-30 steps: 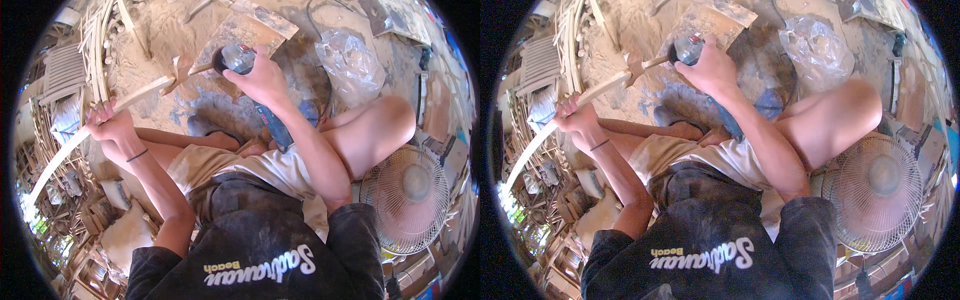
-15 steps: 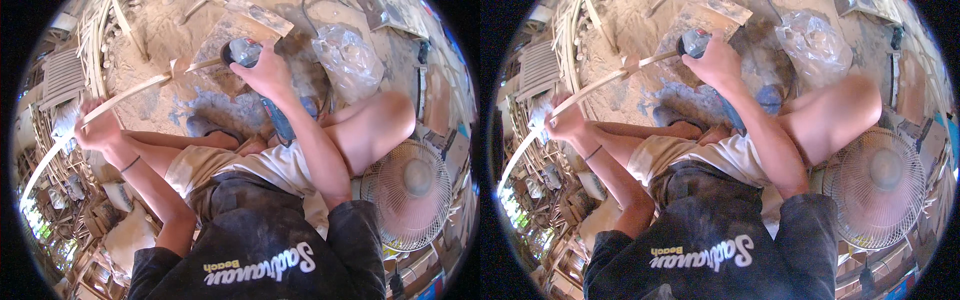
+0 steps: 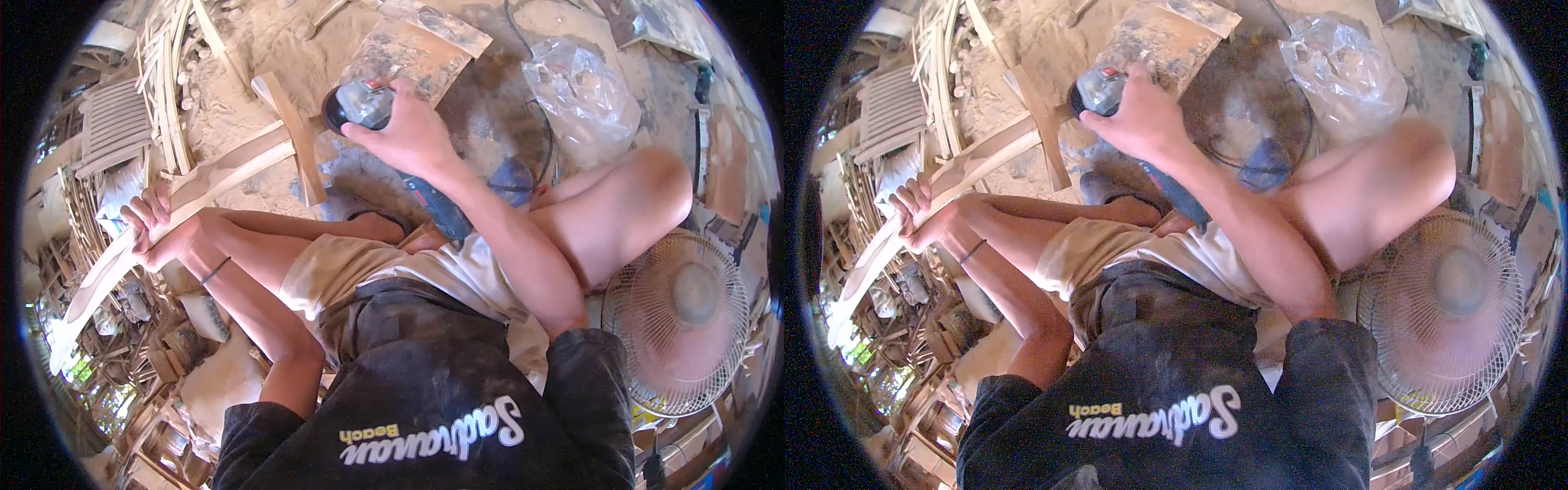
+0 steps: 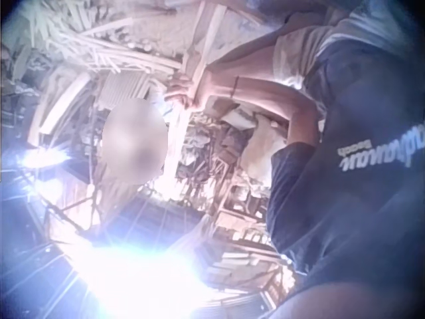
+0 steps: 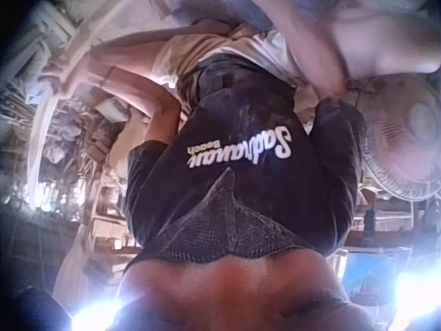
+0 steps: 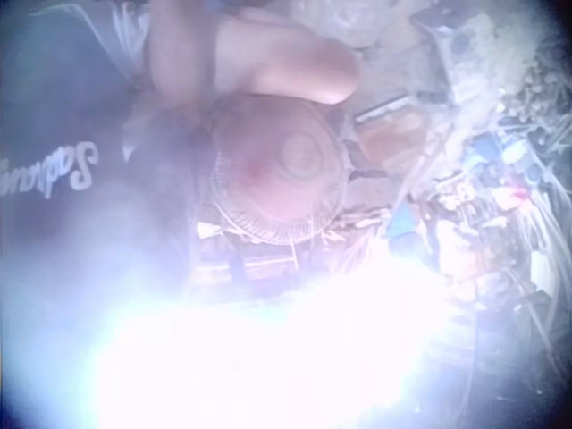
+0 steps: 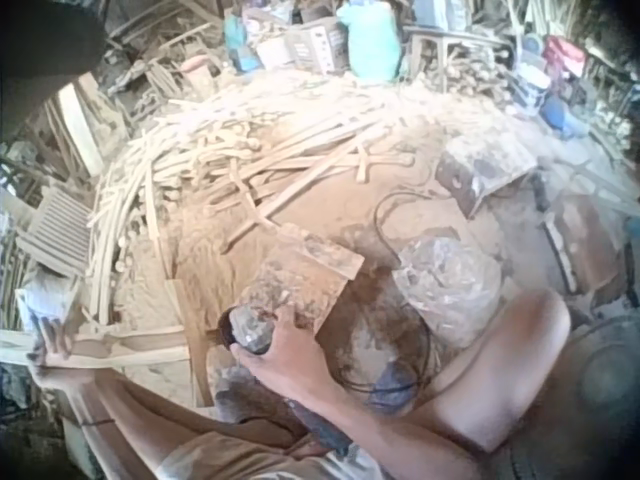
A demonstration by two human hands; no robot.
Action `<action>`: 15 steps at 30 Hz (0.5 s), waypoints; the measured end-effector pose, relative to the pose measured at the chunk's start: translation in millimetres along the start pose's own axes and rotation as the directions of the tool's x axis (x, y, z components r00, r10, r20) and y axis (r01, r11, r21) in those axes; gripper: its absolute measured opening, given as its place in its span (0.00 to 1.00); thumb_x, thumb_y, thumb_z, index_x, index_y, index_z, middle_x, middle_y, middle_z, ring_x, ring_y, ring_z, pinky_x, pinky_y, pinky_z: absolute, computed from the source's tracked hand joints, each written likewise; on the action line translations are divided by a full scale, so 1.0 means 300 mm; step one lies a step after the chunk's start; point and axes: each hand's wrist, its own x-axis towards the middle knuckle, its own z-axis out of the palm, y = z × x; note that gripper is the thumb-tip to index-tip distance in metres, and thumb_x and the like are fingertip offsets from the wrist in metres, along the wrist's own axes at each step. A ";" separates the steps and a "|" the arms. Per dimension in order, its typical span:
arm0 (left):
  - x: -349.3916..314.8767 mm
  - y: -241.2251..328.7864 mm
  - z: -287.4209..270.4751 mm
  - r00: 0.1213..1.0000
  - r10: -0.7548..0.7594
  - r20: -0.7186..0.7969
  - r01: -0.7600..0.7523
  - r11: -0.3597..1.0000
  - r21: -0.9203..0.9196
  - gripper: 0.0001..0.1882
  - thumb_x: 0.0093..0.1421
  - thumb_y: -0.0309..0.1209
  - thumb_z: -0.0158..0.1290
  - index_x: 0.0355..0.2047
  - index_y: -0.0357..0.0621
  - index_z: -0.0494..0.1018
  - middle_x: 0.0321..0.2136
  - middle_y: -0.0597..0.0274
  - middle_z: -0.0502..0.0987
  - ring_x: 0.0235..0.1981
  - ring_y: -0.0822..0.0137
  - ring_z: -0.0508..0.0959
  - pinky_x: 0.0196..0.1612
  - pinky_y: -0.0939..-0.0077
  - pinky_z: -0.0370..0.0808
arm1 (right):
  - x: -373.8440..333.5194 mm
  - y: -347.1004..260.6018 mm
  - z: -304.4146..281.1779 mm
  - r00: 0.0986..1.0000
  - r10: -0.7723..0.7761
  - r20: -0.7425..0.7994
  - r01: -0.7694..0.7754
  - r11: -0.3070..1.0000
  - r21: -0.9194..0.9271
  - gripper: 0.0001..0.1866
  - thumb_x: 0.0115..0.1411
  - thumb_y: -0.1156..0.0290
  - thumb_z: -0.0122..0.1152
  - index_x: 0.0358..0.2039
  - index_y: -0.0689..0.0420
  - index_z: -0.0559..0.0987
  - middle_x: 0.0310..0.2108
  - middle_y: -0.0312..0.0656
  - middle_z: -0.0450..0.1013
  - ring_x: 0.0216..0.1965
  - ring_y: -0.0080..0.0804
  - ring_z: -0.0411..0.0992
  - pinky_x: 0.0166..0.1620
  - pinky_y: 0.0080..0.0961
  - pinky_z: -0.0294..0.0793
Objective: The person uses a power sander to smooth a wooden sword-shaped object, holding it by hand and moving the tool across its surfaces and edges.
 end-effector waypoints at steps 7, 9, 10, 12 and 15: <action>0.011 0.018 0.005 0.999 0.014 -0.052 -0.014 1.000 -0.013 0.20 0.45 0.37 0.62 0.24 0.55 0.58 0.19 0.71 0.59 0.20 0.72 0.60 0.31 0.73 0.61 | -0.024 -0.065 -0.004 0.997 0.009 0.071 -0.008 1.000 -0.006 0.53 0.55 0.43 0.78 0.66 0.71 0.66 0.47 0.67 0.82 0.51 0.63 0.83 0.58 0.48 0.81; 0.019 0.016 0.012 1.000 -0.021 -0.002 0.021 1.000 -0.011 0.19 0.46 0.37 0.62 0.24 0.55 0.58 0.19 0.72 0.59 0.20 0.72 0.59 0.31 0.73 0.60 | -0.028 -0.059 -0.025 0.998 0.016 0.065 -0.013 0.999 -0.049 0.53 0.56 0.43 0.77 0.66 0.71 0.65 0.46 0.67 0.83 0.50 0.63 0.84 0.58 0.49 0.81; 0.021 0.015 0.016 0.999 -0.037 0.023 0.037 0.999 -0.008 0.19 0.46 0.37 0.61 0.24 0.55 0.58 0.19 0.72 0.58 0.20 0.72 0.59 0.31 0.73 0.60 | -0.030 -0.059 -0.034 0.998 0.030 0.056 -0.027 0.998 -0.049 0.52 0.56 0.43 0.77 0.65 0.71 0.66 0.45 0.66 0.83 0.50 0.62 0.84 0.58 0.49 0.81; 0.033 0.023 0.008 0.998 -0.041 0.037 0.041 0.999 -0.010 0.19 0.45 0.36 0.61 0.24 0.56 0.58 0.19 0.72 0.58 0.21 0.72 0.59 0.32 0.72 0.60 | -0.034 -0.063 -0.049 0.997 0.058 0.043 -0.056 0.998 -0.042 0.52 0.55 0.43 0.77 0.65 0.70 0.66 0.44 0.65 0.83 0.50 0.62 0.84 0.57 0.50 0.82; 0.035 0.008 0.055 0.999 -0.026 0.021 0.026 1.000 0.003 0.18 0.45 0.35 0.60 0.24 0.56 0.58 0.19 0.72 0.57 0.21 0.72 0.58 0.32 0.72 0.60 | -0.036 -0.068 -0.035 1.000 -0.012 -0.017 0.011 0.999 -0.044 0.51 0.55 0.43 0.77 0.64 0.70 0.66 0.43 0.64 0.84 0.48 0.62 0.84 0.56 0.50 0.82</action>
